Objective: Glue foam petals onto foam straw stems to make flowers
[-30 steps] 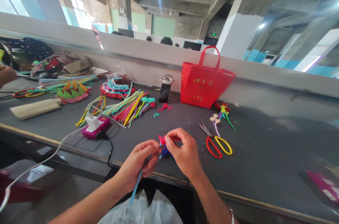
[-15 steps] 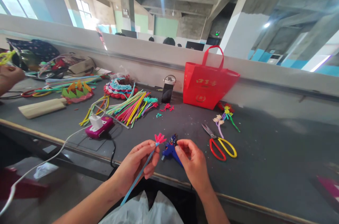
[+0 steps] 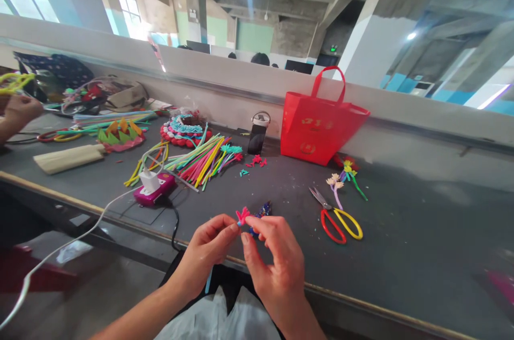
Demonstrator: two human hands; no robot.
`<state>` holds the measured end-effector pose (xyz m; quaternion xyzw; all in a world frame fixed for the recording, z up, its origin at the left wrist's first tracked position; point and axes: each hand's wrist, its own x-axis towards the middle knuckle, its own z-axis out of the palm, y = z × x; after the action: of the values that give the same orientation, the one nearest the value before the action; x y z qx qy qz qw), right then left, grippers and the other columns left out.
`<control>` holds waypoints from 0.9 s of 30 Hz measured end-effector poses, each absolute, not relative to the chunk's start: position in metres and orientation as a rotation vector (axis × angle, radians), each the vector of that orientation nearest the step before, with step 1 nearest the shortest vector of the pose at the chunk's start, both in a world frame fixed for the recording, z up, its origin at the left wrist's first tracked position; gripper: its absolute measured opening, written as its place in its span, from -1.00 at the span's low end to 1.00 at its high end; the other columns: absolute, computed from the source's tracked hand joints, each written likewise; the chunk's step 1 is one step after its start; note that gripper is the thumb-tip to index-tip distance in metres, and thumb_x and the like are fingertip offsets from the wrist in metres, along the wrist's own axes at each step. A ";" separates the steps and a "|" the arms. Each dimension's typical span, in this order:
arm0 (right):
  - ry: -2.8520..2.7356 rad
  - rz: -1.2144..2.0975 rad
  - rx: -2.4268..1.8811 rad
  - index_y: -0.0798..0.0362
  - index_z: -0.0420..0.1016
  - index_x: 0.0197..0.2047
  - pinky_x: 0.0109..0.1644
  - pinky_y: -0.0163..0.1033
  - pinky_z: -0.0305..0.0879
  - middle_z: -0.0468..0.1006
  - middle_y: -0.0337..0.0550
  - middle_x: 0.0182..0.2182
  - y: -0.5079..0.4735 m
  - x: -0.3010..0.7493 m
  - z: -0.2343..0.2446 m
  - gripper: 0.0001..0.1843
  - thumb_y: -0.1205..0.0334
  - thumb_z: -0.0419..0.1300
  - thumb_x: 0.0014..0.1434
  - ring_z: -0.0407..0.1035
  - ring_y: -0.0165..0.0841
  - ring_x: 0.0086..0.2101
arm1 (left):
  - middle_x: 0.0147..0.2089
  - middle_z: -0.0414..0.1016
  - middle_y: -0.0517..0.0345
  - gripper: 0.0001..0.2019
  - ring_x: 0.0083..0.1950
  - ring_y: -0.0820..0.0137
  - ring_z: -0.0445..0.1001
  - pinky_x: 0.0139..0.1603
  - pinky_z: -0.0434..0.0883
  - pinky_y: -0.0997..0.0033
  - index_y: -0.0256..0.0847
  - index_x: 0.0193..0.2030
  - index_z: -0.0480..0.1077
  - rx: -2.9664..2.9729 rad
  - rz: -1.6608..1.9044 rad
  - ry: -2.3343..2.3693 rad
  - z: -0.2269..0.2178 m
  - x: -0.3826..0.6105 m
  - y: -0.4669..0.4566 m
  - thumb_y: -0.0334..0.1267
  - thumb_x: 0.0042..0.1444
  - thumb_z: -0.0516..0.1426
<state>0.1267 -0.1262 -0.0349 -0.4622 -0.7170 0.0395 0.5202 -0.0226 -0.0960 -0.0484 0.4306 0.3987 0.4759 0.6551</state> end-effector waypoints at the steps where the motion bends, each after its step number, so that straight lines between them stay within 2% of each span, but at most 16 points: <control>1: -1.751 0.046 -1.114 -0.05 0.46 0.01 -0.22 -0.26 0.37 0.50 -0.15 -0.23 -0.124 0.124 -0.033 -0.72 0.34 0.18 0.23 0.40 -0.36 -0.28 | -0.62 0.06 0.38 -0.67 -0.58 0.60 -0.08 -0.59 -0.06 0.56 -0.25 -0.44 0.36 0.998 1.086 0.921 -0.049 -0.023 -0.096 0.00 0.04 0.22; 5: -1.756 -0.020 -1.144 -0.06 0.52 -0.08 -0.17 -0.23 0.38 0.48 -0.14 -0.26 -0.116 0.120 -0.032 -0.80 0.32 0.18 0.23 0.42 -0.33 -0.25 | -0.62 0.10 0.35 -0.68 -0.58 0.59 -0.05 -0.58 -0.04 0.54 -0.25 -0.45 0.39 1.030 1.100 0.962 -0.047 -0.024 -0.097 0.00 0.02 0.24; 11: -1.711 0.091 -1.146 -0.05 0.50 -0.17 -0.18 -0.23 0.39 0.49 -0.16 -0.29 -0.114 0.122 -0.035 -0.87 0.32 0.15 0.25 0.42 -0.33 -0.26 | -0.63 0.05 0.36 -0.69 -0.59 0.59 -0.08 -0.58 -0.06 0.53 -0.25 -0.49 0.39 1.015 1.123 0.953 -0.045 -0.022 -0.098 -0.02 0.01 0.24; 16: -1.731 0.072 -1.159 -0.03 0.49 -0.13 -0.18 -0.24 0.36 0.48 -0.16 -0.27 -0.115 0.125 -0.034 -0.86 0.32 0.19 0.22 0.41 -0.34 -0.26 | -0.65 0.04 0.37 -0.69 -0.60 0.59 -0.08 -0.58 -0.07 0.53 -0.25 -0.49 0.38 1.032 1.091 0.971 -0.045 -0.019 -0.096 -0.03 0.01 0.24; 21: -1.690 0.032 -1.153 -0.03 0.49 -0.22 -0.19 -0.23 0.34 0.47 -0.19 -0.32 -0.113 0.126 -0.036 -0.92 0.30 0.17 0.24 0.40 -0.34 -0.30 | -0.67 0.02 0.39 -0.69 -0.61 0.61 -0.10 -0.60 -0.10 0.53 -0.26 -0.48 0.38 1.005 1.080 0.924 -0.044 -0.019 -0.096 -0.03 0.01 0.24; 27: -1.545 0.090 -1.195 -0.02 0.46 -0.27 -0.24 -0.24 0.35 0.48 -0.19 -0.36 -0.112 0.120 -0.042 -0.89 0.22 0.13 0.28 0.39 -0.33 -0.32 | -0.65 0.01 0.40 -0.76 -0.63 0.64 -0.17 -0.63 -0.19 0.54 -0.29 -0.44 0.40 0.799 1.008 0.781 -0.042 -0.018 -0.098 -0.13 0.01 0.24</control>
<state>0.1202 -0.1117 -0.0415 -0.5066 -0.6554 0.0380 0.5589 -0.0181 -0.0976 -0.0420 0.3630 0.3546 0.4578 0.7300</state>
